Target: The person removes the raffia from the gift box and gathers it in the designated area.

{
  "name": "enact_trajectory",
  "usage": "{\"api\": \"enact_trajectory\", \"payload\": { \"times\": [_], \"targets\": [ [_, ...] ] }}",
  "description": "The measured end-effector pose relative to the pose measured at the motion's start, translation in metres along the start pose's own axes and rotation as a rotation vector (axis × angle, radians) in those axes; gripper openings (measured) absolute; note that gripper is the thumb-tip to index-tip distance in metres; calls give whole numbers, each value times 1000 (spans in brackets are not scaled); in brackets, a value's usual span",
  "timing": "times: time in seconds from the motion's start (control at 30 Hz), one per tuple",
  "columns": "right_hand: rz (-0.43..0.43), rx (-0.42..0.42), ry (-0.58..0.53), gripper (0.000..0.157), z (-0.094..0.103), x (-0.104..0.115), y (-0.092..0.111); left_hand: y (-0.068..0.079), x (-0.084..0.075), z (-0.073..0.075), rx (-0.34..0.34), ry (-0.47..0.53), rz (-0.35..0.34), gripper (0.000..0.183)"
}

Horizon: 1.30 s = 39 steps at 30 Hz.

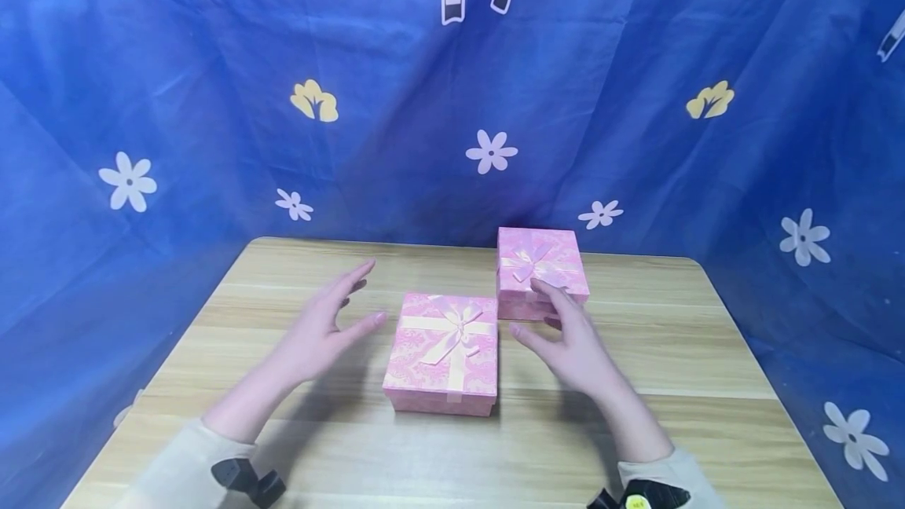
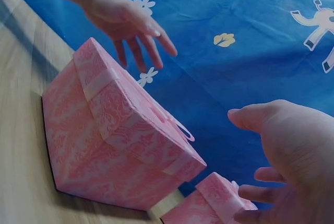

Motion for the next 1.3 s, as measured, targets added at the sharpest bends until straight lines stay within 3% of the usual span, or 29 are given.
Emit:
{"api": "enact_trajectory", "payload": {
  "times": [0.17, 0.4, 0.67, 1.03, 1.3],
  "targets": [
    [-9, 40, -143, 69, -8, -5, -1, 1, 4, -10, 10, 134, 21, 81],
    [-36, 95, -285, 61, -18, -13, -2, 2, 8, -21, 42, 208, 68, 78],
    [-135, 121, -232, 54, -26, -22, -2, 5, 14, -32, 98, 320, 198, 73],
    [-242, 210, -343, 57, -37, -30, -6, 5, 11, -40, 193, 354, 210, 63],
    [-330, 231, -401, 54, -40, -30, -6, 4, 13, -44, 193, 458, 244, 60]
  ]
}}
Point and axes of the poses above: each hand's wrist, its own y-axis away from the middle knuckle, its own z-axis out of the back of the hand, x = y × z, the point moved 1 cm from there along -y, towards the middle knuckle, and after that the axes turned 5 degrees about -z, right-handed, at the moved point
